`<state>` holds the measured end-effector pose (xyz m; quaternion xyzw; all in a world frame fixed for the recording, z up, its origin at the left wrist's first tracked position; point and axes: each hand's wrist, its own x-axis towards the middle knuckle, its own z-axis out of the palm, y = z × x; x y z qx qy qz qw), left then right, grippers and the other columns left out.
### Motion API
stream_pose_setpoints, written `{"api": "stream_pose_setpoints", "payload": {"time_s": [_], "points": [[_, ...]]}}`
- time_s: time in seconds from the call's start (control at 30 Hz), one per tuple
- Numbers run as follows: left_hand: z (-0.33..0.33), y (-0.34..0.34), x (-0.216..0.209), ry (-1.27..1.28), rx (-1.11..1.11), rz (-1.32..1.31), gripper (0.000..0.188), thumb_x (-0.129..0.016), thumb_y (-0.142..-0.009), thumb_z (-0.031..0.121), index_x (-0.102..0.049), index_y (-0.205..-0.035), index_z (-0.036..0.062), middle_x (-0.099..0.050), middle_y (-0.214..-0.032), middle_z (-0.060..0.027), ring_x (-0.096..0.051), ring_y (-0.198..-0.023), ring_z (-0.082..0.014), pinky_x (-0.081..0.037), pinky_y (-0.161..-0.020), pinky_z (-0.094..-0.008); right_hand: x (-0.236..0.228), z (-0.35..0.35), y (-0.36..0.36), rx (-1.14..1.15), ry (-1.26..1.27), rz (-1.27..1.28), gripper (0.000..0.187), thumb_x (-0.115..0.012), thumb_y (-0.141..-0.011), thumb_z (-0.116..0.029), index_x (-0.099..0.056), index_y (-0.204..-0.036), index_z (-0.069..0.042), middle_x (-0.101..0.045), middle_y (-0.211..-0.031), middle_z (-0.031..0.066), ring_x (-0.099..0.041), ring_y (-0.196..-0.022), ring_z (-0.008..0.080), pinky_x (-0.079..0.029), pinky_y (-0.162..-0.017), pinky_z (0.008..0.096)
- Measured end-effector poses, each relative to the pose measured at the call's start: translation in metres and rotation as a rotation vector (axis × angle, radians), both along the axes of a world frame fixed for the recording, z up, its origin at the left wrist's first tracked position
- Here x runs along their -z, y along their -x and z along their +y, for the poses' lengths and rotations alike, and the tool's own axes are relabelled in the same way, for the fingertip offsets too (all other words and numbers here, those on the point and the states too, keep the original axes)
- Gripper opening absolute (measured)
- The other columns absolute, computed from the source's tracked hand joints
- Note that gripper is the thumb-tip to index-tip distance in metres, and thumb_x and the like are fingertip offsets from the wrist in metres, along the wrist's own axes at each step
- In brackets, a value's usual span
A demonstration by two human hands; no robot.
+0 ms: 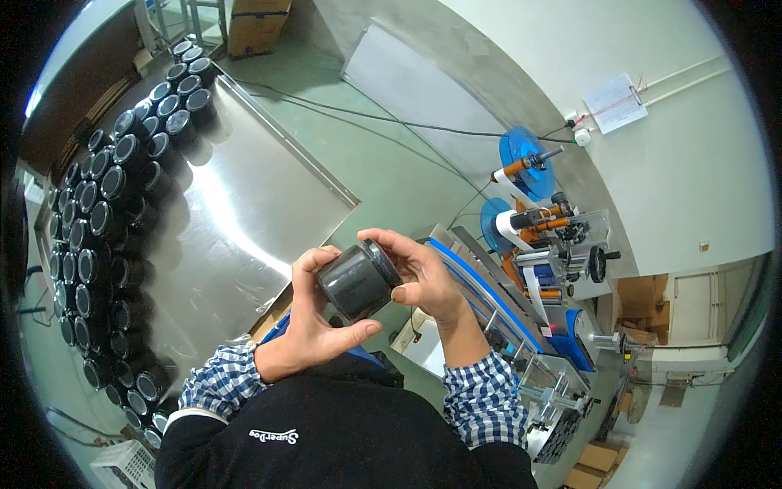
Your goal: Placing black jars onto a labeling machine and organizing them.
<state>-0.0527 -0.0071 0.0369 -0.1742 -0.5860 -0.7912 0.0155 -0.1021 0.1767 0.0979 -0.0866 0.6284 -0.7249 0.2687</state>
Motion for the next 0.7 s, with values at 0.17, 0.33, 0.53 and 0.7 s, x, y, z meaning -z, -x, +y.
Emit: {"api": "stream_pose_setpoints", "payload": {"time_s": [0.17, 0.33, 0.53, 0.7], "points": [[-0.003, -0.006, -0.001, -0.070, -0.050, -0.042, 0.088, -0.085, -0.071, 0.021, -0.025, -0.134, 0.0051, -0.039, -0.123, -0.0109, -0.047, -0.113, -0.0194, -0.043, -0.092, -0.0327, 0.002, -0.008, 0.001, -0.048, 0.029, 0.006, 0.082, -0.079, -0.065, -0.026, -0.047, -0.134, 0.004, -0.057, -0.117, 0.0082, -0.057, -0.111, 0.0168, -0.044, -0.098, 0.0298], [-0.010, -0.005, 0.010, -0.455, 0.078, -0.263, 0.071, -0.073, -0.082, 0.022, -0.027, -0.136, 0.0098, -0.049, -0.122, -0.0087, -0.053, -0.110, -0.0170, -0.044, -0.096, -0.0327, -0.004, -0.016, -0.003, -0.081, -0.387, 0.445, 0.079, -0.084, -0.068, -0.036, -0.051, -0.132, -0.003, -0.052, -0.108, 0.0044, -0.055, -0.102, 0.0157, -0.047, -0.085, 0.0306], [-0.011, -0.007, 0.020, -0.785, 0.249, -0.629, 0.068, -0.040, -0.092, 0.062, -0.047, -0.131, 0.0065, -0.057, -0.125, -0.0138, -0.057, -0.115, -0.0273, -0.048, -0.096, -0.0405, -0.024, -0.040, -0.023, -0.116, -0.630, 0.751, 0.085, -0.087, -0.064, -0.039, -0.050, -0.132, -0.002, -0.051, -0.114, 0.0124, -0.056, -0.103, 0.0238, -0.048, -0.084, 0.0346], [-0.014, -0.010, 0.033, -0.932, 0.370, -0.684, 0.078, -0.026, -0.091, 0.070, -0.054, -0.126, 0.0052, -0.060, -0.121, -0.0142, -0.060, -0.110, -0.0276, -0.053, -0.090, -0.0406, -0.020, -0.045, -0.030, -0.111, -0.582, 0.834, 0.083, -0.089, -0.061, -0.030, -0.050, -0.129, -0.002, -0.051, -0.114, 0.0136, -0.055, -0.104, 0.0280, -0.049, -0.084, 0.0373]]}}
